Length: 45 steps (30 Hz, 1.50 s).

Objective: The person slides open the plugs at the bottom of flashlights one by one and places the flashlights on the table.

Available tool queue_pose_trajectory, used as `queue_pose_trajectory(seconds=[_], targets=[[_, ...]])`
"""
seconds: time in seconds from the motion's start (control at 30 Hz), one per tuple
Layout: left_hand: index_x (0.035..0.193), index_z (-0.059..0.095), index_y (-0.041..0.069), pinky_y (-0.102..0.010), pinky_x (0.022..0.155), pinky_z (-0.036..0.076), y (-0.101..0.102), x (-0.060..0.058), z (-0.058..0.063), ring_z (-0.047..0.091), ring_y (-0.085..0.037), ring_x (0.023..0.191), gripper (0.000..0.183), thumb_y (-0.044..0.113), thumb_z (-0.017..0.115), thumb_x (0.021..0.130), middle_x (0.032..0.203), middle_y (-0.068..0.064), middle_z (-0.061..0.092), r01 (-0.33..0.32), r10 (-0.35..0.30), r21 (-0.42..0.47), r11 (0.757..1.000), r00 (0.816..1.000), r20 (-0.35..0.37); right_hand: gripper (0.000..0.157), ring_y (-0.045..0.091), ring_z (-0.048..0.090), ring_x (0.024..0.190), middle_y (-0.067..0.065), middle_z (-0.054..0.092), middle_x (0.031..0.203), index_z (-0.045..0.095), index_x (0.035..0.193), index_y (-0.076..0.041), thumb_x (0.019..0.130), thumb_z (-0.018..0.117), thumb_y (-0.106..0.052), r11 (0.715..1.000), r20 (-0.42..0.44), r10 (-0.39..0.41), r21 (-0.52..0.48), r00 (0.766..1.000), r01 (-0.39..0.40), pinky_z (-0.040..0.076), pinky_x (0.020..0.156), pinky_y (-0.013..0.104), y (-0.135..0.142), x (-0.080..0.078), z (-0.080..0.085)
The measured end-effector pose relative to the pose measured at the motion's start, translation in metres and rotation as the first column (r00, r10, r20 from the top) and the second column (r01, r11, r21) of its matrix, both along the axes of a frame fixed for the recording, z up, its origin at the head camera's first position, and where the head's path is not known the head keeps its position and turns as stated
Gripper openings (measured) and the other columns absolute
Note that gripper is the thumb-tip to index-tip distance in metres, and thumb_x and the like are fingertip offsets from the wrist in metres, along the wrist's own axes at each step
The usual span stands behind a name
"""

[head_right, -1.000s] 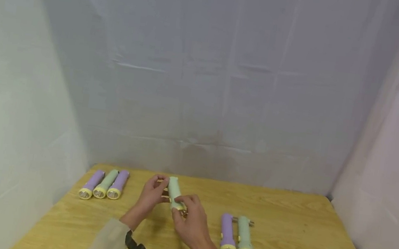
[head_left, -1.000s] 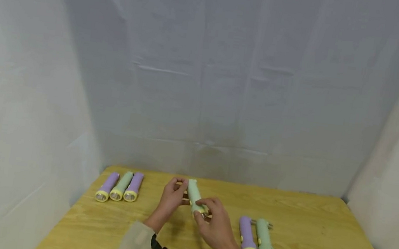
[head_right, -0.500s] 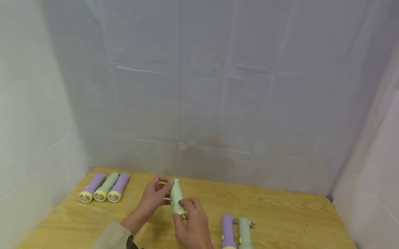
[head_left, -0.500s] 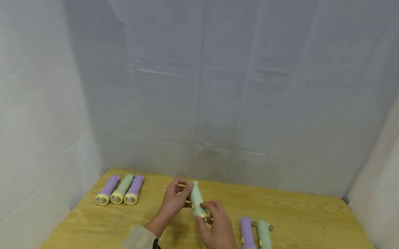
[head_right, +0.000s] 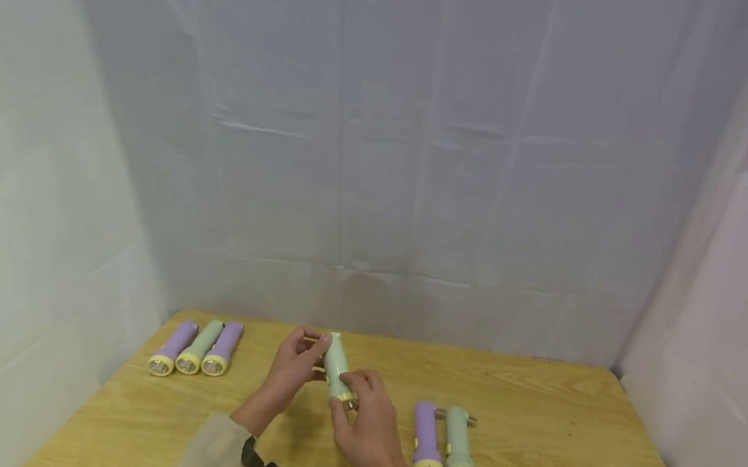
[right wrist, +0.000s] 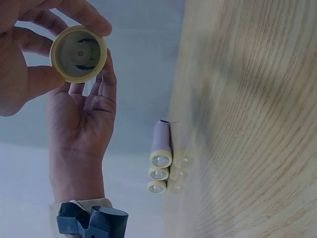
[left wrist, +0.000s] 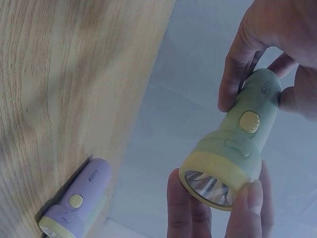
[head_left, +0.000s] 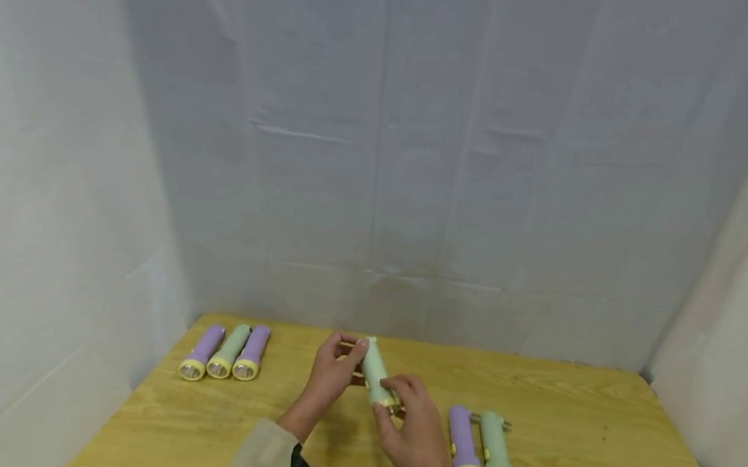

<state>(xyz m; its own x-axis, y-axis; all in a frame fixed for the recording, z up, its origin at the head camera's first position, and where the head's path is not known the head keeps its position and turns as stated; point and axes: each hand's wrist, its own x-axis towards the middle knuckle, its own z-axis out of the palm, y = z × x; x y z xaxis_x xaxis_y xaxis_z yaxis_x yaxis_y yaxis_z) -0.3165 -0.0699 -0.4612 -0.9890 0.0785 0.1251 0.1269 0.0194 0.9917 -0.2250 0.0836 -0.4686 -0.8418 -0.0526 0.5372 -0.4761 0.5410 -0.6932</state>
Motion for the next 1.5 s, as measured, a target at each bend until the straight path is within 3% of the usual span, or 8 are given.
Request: queue_pose_trajectory(seconds=[0.43,0.67,1.2,1.5], targets=[[0.122,0.051,-0.002,-0.039,0.072,0.064,0.0018,0.0006,-0.0018,0.068,-0.020,0.082,0.035,0.028,0.057,0.105,0.110,-0.017,0.061,0.025,-0.025,0.001,1.000,1.000,-0.004,0.027,0.023,0.067,0.099,0.010,0.063,0.116,0.068,0.115,-0.005,0.088,0.074,-0.003,1.000,0.012,-0.001,0.030,1.000,0.001,0.063,0.074,0.030,0.0031,0.0003,-0.0014],[0.123,0.051,-0.001,-0.039,0.074,0.064,0.0022,0.0025,0.0004,0.068,-0.020,0.083,0.035,0.029,0.056,0.105,0.112,-0.018,0.061,0.030,-0.030,-0.003,1.000,1.000,-0.003,0.026,0.020,0.066,0.099,0.008,0.063,0.117,0.068,0.116,-0.007,0.090,0.073,-0.006,0.998,0.036,-0.011,0.062,0.999,0.009,0.056,0.072,0.019,0.0042,0.0010,0.0011],[0.121,0.052,-0.004,-0.038,0.072,0.064,0.0023,0.0028,0.0005,0.067,-0.017,0.080,0.033,0.026,0.055,0.106,0.107,-0.018,0.061,0.040,-0.040,-0.013,0.999,0.999,-0.021,0.028,0.021,0.067,0.099,0.015,0.066,0.121,0.068,0.120,-0.006,0.092,0.072,-0.009,0.994,0.049,-0.026,0.106,0.998,0.021,0.056,0.072,0.019,0.0045,0.0011,0.0013],[0.124,0.052,-0.004,-0.038,0.074,0.064,0.0024,0.0050,0.0014,0.067,-0.019,0.082,0.035,0.026,0.055,0.106,0.110,-0.018,0.060,0.053,-0.053,-0.013,0.999,0.999,-0.008,0.029,0.021,0.069,0.098,0.015,0.069,0.120,0.068,0.118,-0.006,0.091,0.073,-0.008,0.993,0.015,-0.036,0.117,0.999,0.034,0.058,0.071,0.023,0.0047,0.0024,0.0003]])
